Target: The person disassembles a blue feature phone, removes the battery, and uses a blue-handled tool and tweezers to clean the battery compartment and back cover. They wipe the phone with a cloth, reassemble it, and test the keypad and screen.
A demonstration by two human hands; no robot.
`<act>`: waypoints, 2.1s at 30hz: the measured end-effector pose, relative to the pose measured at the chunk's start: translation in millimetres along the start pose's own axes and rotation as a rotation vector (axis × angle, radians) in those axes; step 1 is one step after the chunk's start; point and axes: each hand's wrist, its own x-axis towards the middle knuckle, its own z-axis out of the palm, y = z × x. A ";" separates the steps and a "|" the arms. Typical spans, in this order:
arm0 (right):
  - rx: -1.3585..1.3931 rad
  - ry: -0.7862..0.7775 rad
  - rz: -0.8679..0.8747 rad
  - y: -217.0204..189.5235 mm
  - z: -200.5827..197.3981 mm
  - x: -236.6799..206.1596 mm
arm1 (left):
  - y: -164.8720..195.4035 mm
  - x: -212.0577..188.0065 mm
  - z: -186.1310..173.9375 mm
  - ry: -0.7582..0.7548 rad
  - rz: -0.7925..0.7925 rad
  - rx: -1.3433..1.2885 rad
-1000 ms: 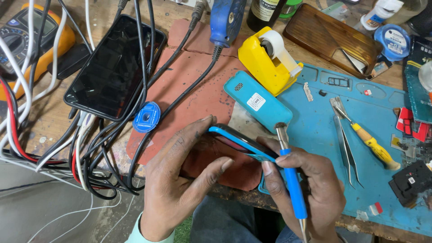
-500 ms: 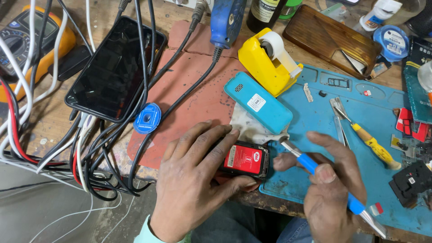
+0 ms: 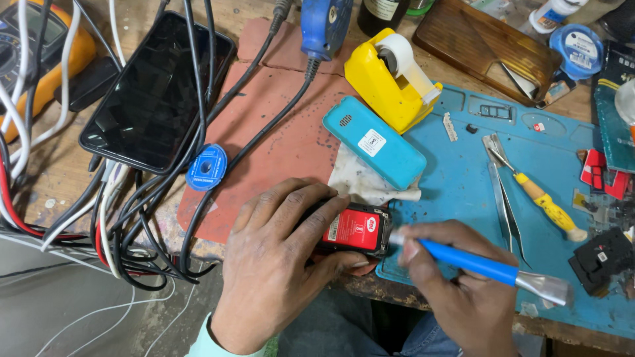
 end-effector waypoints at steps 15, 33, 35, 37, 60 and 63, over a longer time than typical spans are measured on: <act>0.054 0.105 0.051 -3.3 4.6 5.2 | 1.3 -1.5 -1.6 0.015 -0.005 0.052; 0.051 0.041 0.015 -3.6 4.9 8.7 | 4.1 -0.2 -2.0 -0.023 -0.037 0.056; 0.076 0.076 0.039 -2.4 5.0 8.2 | 4.0 -0.3 -1.8 -0.002 -0.029 0.052; 0.069 0.064 0.039 -1.2 5.1 7.5 | 3.4 -0.5 -1.3 0.009 -0.017 0.046; -0.105 0.030 -0.305 -17.4 -4.7 -23.3 | -15.2 -5.4 -31.7 -0.105 0.011 -0.119; -0.138 0.031 -0.395 -21.3 1.0 -22.7 | -17.1 -4.6 -35.8 -0.144 0.022 -0.144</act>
